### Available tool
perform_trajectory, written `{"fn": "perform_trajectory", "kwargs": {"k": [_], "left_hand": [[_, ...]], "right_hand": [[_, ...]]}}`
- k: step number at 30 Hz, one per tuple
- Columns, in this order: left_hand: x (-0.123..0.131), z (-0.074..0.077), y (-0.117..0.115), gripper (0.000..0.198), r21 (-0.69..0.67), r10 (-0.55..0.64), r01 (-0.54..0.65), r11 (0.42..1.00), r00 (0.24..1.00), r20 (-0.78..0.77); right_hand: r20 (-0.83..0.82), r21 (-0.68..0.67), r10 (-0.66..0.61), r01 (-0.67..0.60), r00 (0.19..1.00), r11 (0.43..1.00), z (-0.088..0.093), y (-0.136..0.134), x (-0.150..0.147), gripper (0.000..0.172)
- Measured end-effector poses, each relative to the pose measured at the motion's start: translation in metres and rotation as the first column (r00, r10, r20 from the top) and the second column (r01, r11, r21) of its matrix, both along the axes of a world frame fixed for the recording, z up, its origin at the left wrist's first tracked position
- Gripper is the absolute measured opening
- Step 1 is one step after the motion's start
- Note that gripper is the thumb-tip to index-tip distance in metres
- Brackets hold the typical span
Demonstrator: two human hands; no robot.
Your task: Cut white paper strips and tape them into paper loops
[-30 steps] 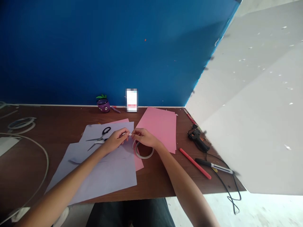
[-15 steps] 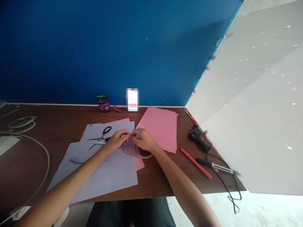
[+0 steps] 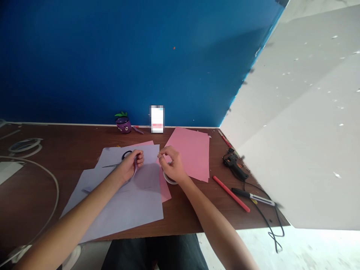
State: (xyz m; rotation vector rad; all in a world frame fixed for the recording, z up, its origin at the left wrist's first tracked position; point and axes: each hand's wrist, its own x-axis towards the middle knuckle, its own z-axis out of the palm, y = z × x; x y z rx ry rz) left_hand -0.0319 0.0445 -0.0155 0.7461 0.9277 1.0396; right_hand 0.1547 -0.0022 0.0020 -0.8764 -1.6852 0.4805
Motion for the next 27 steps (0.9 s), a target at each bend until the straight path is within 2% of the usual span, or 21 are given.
{"fn": "perform_trajectory", "kwargs": {"k": [3,7,11,14,17,19,22,27], "left_hand": [[-0.001,0.005,0.000,0.022,0.129,-0.035,0.032,0.991,0.999,0.018],[0.007,0.004,-0.010,0.036,0.154,-0.171,0.195,0.969,0.972,-0.159],[0.013,-0.001,-0.018,0.041,0.167,-0.276,0.333,0.928,0.915,-0.294],[0.020,-0.005,-0.024,0.041,0.209,-0.209,0.328,0.921,0.870,-0.447],[0.028,-0.007,-0.032,0.039,0.308,-0.145,0.351,0.884,0.833,-0.535],[0.031,-0.007,-0.038,0.039,0.315,-0.195,0.420,0.851,0.810,-0.553],[0.033,-0.005,-0.045,0.040,0.267,-0.270,0.483,0.834,0.779,-0.567],[0.035,0.003,-0.050,0.035,0.316,-0.278,0.460,0.830,0.831,-0.482]], "right_hand": [[-0.154,-0.158,0.092,-0.116,0.984,0.981,-0.002,0.007,0.006,0.019],[-0.232,-0.322,0.140,-0.212,0.963,0.923,-0.018,0.020,0.012,0.040],[-0.188,-0.341,0.108,-0.168,0.976,0.925,-0.033,0.028,0.013,0.057],[-0.200,-0.314,0.116,-0.176,0.973,0.933,-0.037,0.027,0.010,0.070],[-0.310,-0.315,0.153,-0.254,0.938,0.915,-0.031,0.022,0.005,0.074],[-0.387,-0.307,0.152,-0.283,0.909,0.909,-0.023,0.018,0.003,0.075],[-0.468,-0.301,0.135,-0.301,0.874,0.905,-0.012,0.013,0.001,0.074],[-0.479,-0.322,0.108,-0.289,0.871,0.901,-0.001,0.010,0.004,0.074]]}}
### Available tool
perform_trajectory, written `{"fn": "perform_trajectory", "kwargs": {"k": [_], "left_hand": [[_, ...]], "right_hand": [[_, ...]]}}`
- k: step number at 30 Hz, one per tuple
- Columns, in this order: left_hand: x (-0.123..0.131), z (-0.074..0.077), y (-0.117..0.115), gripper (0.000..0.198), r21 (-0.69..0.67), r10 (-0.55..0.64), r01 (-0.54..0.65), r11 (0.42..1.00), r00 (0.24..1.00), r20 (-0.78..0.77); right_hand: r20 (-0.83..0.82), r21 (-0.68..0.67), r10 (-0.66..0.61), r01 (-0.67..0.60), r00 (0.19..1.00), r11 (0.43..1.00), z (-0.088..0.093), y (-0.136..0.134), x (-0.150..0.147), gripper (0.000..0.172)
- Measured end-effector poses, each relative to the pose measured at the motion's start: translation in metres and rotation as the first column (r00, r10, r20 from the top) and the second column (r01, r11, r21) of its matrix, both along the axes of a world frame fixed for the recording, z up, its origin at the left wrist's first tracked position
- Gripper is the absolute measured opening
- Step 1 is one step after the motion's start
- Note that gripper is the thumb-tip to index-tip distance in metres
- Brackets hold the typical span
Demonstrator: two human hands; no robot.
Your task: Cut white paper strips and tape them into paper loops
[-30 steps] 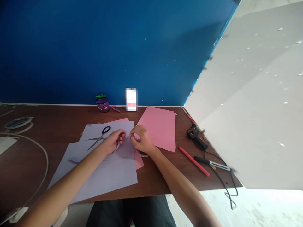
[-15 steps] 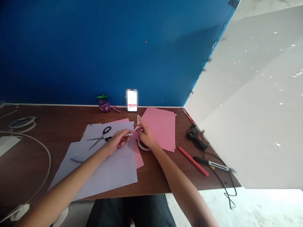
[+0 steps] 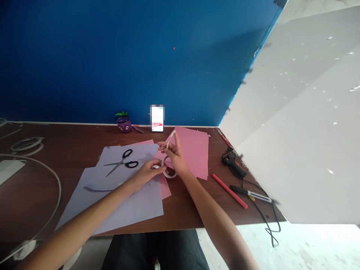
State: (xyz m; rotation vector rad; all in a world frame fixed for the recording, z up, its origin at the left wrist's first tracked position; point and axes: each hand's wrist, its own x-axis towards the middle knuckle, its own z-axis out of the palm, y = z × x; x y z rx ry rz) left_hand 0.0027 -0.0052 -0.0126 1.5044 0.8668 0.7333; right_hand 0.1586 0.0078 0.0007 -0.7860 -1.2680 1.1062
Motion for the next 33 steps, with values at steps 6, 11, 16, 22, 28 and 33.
{"fn": "perform_trajectory", "kwargs": {"k": [6,11,16,22,28,33], "left_hand": [[0.000,0.009,0.000,0.025,0.126,0.091,-0.101,0.987,0.992,0.086],[-0.008,0.014,0.001,0.020,0.265,0.247,-0.255,0.930,0.967,0.063],[-0.016,0.018,0.009,0.015,0.370,0.349,-0.340,0.865,0.936,0.042],[-0.015,0.020,0.007,0.012,0.407,0.305,-0.254,0.877,0.950,-0.065],[-0.014,0.018,0.006,0.004,0.505,0.301,-0.185,0.843,0.940,-0.158],[-0.018,0.017,0.012,0.017,0.573,0.303,-0.140,0.808,0.932,-0.200]], "right_hand": [[0.039,-0.033,0.140,-0.139,0.989,0.990,0.012,-0.013,-0.005,0.068],[0.086,0.038,0.271,-0.275,0.959,0.961,0.021,-0.026,-0.012,0.072],[0.124,0.072,0.259,-0.269,0.958,0.960,0.020,-0.026,-0.008,0.060],[-0.005,0.026,-0.068,0.068,0.998,0.997,0.010,-0.008,0.004,0.038],[0.206,-0.122,0.212,-0.190,0.955,0.974,0.012,-0.007,0.001,0.026],[0.084,-0.115,0.190,-0.180,0.978,0.977,0.005,-0.006,-0.004,0.026]]}}
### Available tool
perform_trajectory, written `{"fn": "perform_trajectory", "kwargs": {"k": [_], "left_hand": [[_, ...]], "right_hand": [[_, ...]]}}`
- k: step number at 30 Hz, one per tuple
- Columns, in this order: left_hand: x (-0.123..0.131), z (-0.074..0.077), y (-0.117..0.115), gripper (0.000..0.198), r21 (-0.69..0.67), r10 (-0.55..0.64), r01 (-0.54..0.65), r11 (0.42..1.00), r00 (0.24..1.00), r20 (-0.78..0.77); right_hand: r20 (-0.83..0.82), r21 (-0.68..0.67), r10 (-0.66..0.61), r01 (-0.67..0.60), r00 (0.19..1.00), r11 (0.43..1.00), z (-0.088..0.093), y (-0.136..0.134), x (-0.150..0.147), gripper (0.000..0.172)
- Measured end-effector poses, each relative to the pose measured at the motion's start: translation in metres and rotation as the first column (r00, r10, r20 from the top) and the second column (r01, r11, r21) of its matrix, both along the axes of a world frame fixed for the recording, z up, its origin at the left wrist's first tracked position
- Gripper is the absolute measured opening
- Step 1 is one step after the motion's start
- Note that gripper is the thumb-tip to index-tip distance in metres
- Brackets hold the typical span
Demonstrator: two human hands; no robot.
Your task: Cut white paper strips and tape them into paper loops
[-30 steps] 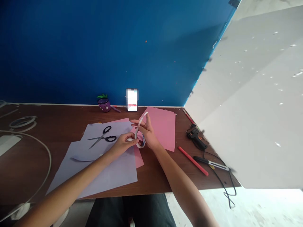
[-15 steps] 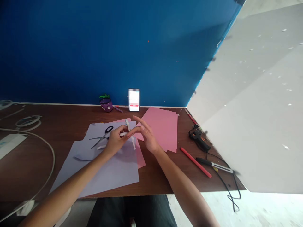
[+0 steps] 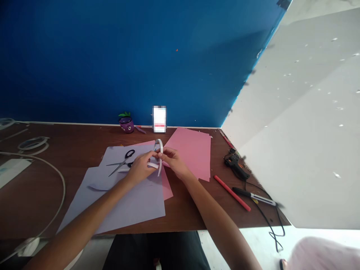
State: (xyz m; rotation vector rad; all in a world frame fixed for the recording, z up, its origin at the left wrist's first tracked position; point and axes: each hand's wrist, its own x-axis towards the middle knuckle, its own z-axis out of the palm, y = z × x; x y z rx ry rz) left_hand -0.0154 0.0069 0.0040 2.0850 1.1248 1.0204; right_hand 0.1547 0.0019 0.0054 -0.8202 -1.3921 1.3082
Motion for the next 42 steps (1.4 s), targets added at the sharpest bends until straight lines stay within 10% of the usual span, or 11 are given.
{"fn": "perform_trajectory", "kwargs": {"k": [6,34,42], "left_hand": [[-0.005,0.001,0.003,0.014,-0.109,0.050,-0.038,0.993,0.992,0.116],[-0.008,-0.007,0.009,0.019,0.097,-0.132,0.139,0.986,0.988,-0.077],[-0.003,-0.006,0.004,0.040,0.009,-0.080,0.081,0.997,0.994,-0.074]], "right_hand": [[-0.159,-0.018,-0.245,0.245,0.956,0.969,-0.015,0.017,0.014,0.031],[-0.276,-0.085,0.006,-0.031,0.961,0.996,-0.007,0.005,-0.001,0.041],[-0.028,0.140,-0.317,0.318,0.948,0.938,-0.006,0.008,0.008,0.046]]}}
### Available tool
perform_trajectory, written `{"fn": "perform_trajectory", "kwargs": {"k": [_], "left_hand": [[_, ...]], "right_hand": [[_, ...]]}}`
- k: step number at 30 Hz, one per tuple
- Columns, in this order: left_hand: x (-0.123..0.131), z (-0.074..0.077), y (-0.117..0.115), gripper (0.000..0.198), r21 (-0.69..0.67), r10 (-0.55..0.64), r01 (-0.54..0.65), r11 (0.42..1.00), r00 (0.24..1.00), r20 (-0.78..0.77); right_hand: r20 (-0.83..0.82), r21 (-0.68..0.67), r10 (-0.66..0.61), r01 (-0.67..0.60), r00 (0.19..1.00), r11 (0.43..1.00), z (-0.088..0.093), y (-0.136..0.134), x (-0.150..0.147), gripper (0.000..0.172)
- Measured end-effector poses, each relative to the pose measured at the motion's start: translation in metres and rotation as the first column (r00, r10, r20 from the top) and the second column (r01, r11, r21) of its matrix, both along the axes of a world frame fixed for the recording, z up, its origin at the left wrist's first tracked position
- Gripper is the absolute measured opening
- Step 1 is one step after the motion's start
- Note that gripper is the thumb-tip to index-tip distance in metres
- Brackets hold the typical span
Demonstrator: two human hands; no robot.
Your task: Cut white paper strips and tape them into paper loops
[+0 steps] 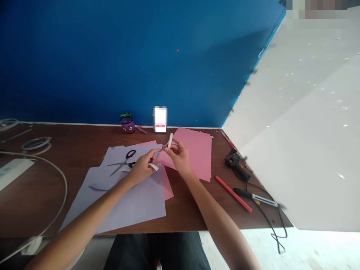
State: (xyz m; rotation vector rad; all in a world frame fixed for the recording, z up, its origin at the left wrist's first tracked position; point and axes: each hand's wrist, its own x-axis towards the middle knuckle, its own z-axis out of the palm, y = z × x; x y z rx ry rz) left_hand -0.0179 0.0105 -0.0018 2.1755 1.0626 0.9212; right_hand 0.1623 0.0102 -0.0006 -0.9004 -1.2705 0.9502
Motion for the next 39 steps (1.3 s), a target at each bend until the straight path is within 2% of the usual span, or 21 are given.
{"fn": "perform_trajectory", "kwargs": {"k": [2,5,8,10,12,14,16,17,19,21,25,28,32,35,39], "left_hand": [[-0.001,-0.001,0.000,0.042,-0.022,0.026,-0.027,0.999,0.999,-0.031],[-0.002,-0.004,0.002,0.035,-0.049,0.083,-0.088,0.995,0.992,-0.098],[-0.004,-0.007,0.005,0.033,-0.047,0.133,-0.142,0.989,0.978,-0.162],[-0.004,-0.009,0.007,0.033,-0.026,0.153,-0.161,0.987,0.967,-0.206],[-0.004,-0.011,0.008,0.033,0.009,0.169,-0.172,0.985,0.955,-0.245],[-0.004,-0.014,0.009,0.033,0.057,0.191,-0.182,0.982,0.940,-0.284],[-0.004,-0.016,0.010,0.031,0.119,0.224,-0.195,0.974,0.917,-0.330],[-0.004,-0.017,0.011,0.030,0.150,0.240,-0.198,0.969,0.903,-0.355],[-0.004,-0.019,0.012,0.028,0.201,0.264,-0.197,0.960,0.875,-0.406],[-0.004,-0.020,0.013,0.028,0.227,0.260,-0.171,0.959,0.852,-0.455],[-0.001,-0.022,0.013,0.032,0.233,0.209,-0.100,0.967,0.833,-0.512],[0.002,-0.022,0.010,0.026,0.228,0.206,-0.107,0.968,0.855,-0.475],[0.004,-0.019,0.005,0.018,0.145,0.160,-0.121,0.982,0.940,-0.300],[0.004,-0.018,0.005,0.025,0.019,0.111,-0.110,0.994,0.987,-0.119],[0.005,-0.019,0.006,0.030,-0.093,0.058,-0.053,0.994,0.997,0.049]], "right_hand": [[0.229,0.070,-0.154,0.142,0.961,0.987,-0.006,0.006,0.009,0.040],[0.581,0.180,-0.258,0.188,0.772,0.966,-0.021,0.015,0.018,0.022],[0.767,0.220,-0.277,0.167,0.579,0.961,-0.034,0.020,0.020,0.017],[0.802,0.251,-0.289,0.144,0.522,0.957,-0.036,0.020,0.018,0.016],[0.773,0.284,-0.292,0.105,0.563,0.953,-0.032,0.016,0.013,0.016],[0.698,0.254,-0.219,0.051,0.682,0.966,-0.026,0.009,0.007,0.019],[0.600,0.107,-0.013,-0.065,0.800,0.992,-0.021,0.003,0.001,0.028],[0.543,0.013,0.117,-0.147,0.832,0.989,-0.019,0.000,-0.002,0.035],[0.431,-0.137,0.319,-0.288,0.844,0.948,-0.018,-0.004,-0.007,0.042],[0.337,-0.206,0.381,-0.328,0.861,0.922,-0.019,-0.005,-0.010,0.041],[0.169,-0.253,0.339,-0.292,0.925,0.922,-0.022,0.000,-0.010,0.037],[0.097,-0.256,0.308,-0.275,0.946,0.927,-0.025,0.004,-0.009,0.032],[0.092,-0.208,0.186,-0.164,0.978,0.964,-0.028,0.010,-0.005,0.030],[0.142,-0.141,0.073,-0.053,0.987,0.989,-0.028,0.013,-0.001,0.028],[0.119,-0.098,0.060,-0.048,0.991,0.994,-0.024,0.013,0.002,0.026]]}}
